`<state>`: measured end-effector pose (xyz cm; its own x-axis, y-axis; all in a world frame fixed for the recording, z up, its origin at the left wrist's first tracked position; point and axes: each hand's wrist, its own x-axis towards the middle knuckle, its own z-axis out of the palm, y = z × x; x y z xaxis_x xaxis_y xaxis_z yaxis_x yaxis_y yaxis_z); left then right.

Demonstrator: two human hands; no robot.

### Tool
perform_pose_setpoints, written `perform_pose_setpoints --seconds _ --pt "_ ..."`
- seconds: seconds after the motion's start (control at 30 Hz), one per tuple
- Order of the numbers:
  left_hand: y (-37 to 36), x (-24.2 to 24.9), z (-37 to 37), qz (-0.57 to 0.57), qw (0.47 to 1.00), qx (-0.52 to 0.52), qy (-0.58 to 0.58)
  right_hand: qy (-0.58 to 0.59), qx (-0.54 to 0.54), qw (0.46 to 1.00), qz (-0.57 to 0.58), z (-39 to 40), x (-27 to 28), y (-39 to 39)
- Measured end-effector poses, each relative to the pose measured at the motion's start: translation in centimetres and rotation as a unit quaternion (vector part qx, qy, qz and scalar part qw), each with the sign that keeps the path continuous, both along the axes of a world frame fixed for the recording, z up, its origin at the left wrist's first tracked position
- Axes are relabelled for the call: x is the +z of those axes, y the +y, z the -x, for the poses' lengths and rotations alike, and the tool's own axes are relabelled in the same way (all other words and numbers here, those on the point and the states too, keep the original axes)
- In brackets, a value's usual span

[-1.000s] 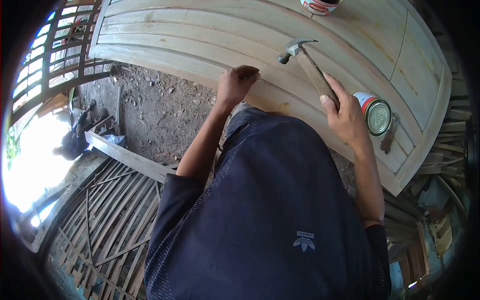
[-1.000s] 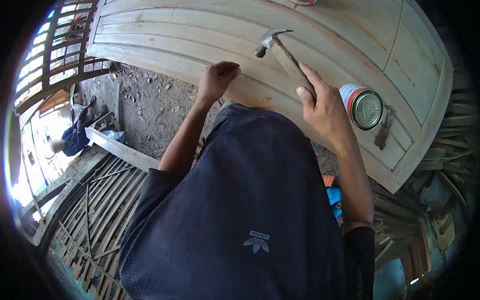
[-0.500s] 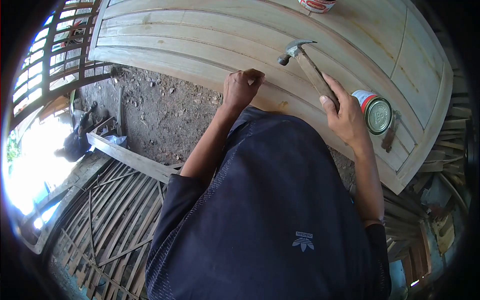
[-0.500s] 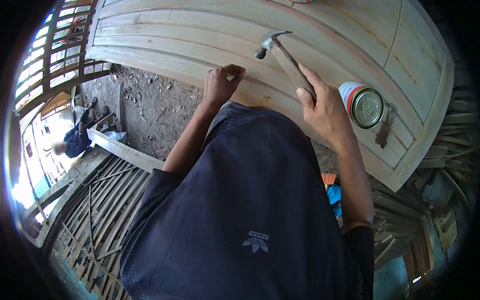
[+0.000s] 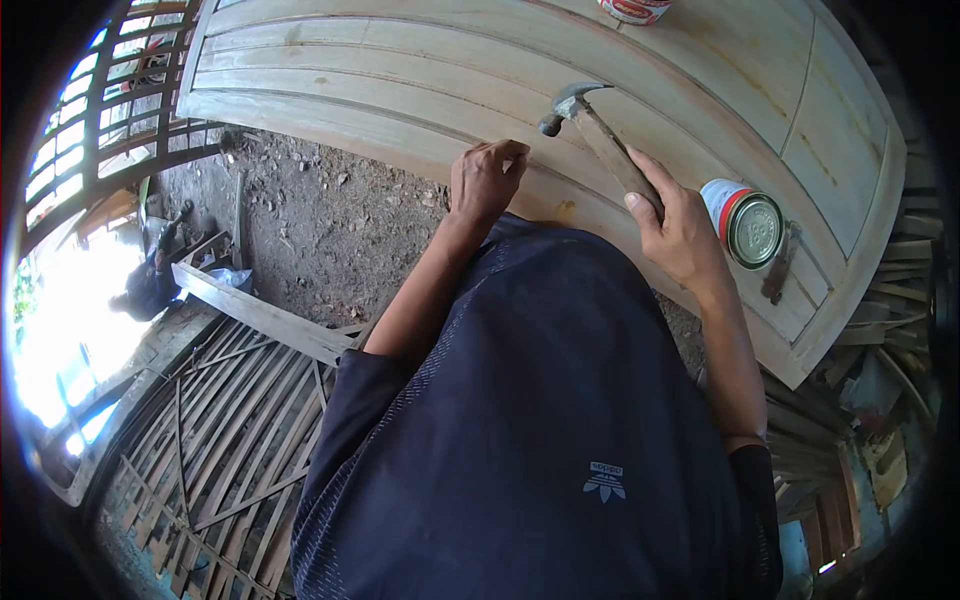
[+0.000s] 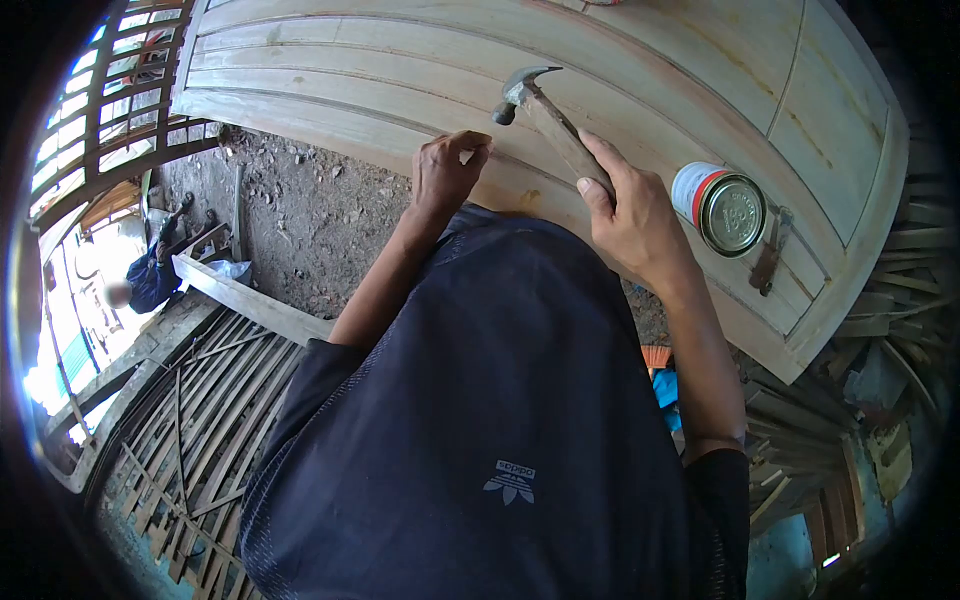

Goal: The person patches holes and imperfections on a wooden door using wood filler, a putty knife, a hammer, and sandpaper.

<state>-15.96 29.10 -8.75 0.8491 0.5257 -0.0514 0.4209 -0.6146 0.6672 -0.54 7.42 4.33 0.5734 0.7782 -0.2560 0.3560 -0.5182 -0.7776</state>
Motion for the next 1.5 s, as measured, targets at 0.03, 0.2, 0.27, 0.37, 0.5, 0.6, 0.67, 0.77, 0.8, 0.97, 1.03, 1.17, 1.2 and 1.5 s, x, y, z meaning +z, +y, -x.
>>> perform_pose_setpoints --seconds 0.03,0.2,0.27,0.37,0.5,0.6,0.67,0.77,0.8,0.97,1.03,1.17,1.2,1.5 --pt "0.0 0.1 0.0 -0.008 1.000 -0.008 -0.002 -0.020 0.009 1.000 -0.020 0.1 -0.4 0.2" --pt "-0.3 1.7 -0.6 0.015 0.996 0.013 0.084 -0.052 0.055 0.997 -0.023 0.1 -3.0 1.2" --pt "-0.2 1.8 -0.6 0.014 0.995 0.008 0.094 -0.024 0.068 0.997 0.022 0.2 -3.4 1.7" --pt "-0.3 1.6 -0.4 0.013 0.997 0.009 0.082 -0.039 0.065 0.997 -0.033 0.7 -4.7 1.7" --pt "-0.2 1.7 -0.4 0.013 0.997 0.011 0.074 -0.027 0.082 0.996 -0.012 0.4 -4.1 2.1" --pt "-0.4 1.6 -0.4 0.023 0.997 0.020 0.077 -0.048 0.064 0.997 -0.013 0.4 -3.5 2.6" --pt "-0.3 1.4 -0.3 0.020 0.997 0.023 0.073 -0.038 0.100 0.993 0.059 0.3 -2.6 2.8" --pt "-0.2 1.3 -0.4 0.027 0.997 0.022 0.064 -0.031 0.082 0.996 0.010 -0.3 -3.8 2.4" --pt "-0.3 1.6 -0.5 0.022 0.997 0.025 0.065 -0.031 0.083 0.996 0.011 -0.3 -3.2 2.6" --pt "-0.2 1.8 -0.5 0.013 0.998 0.020 0.066 -0.027 0.089 0.995 0.028 -0.2 -3.6 2.5" --pt "-0.3 1.7 -0.4 0.020 0.998 0.020 0.055 -0.017 0.092 0.995 0.032 0.0 -3.5 2.5" --pt "0.0 1.5 -0.5 0.004 0.998 0.017 0.064 -0.028 0.086 0.995 0.051 -0.1 -2.6 2.4" --pt "0.0 1.5 -0.4 0.042 0.997 0.037 0.060 -0.027 0.086 0.995 0.052 -0.2 -2.3 2.1" --pt "7.2 0.0 4.0 0.376 0.850 0.311 -0.196 0.147 -0.167 0.970 -0.095 -0.8 3.7 -4.7"
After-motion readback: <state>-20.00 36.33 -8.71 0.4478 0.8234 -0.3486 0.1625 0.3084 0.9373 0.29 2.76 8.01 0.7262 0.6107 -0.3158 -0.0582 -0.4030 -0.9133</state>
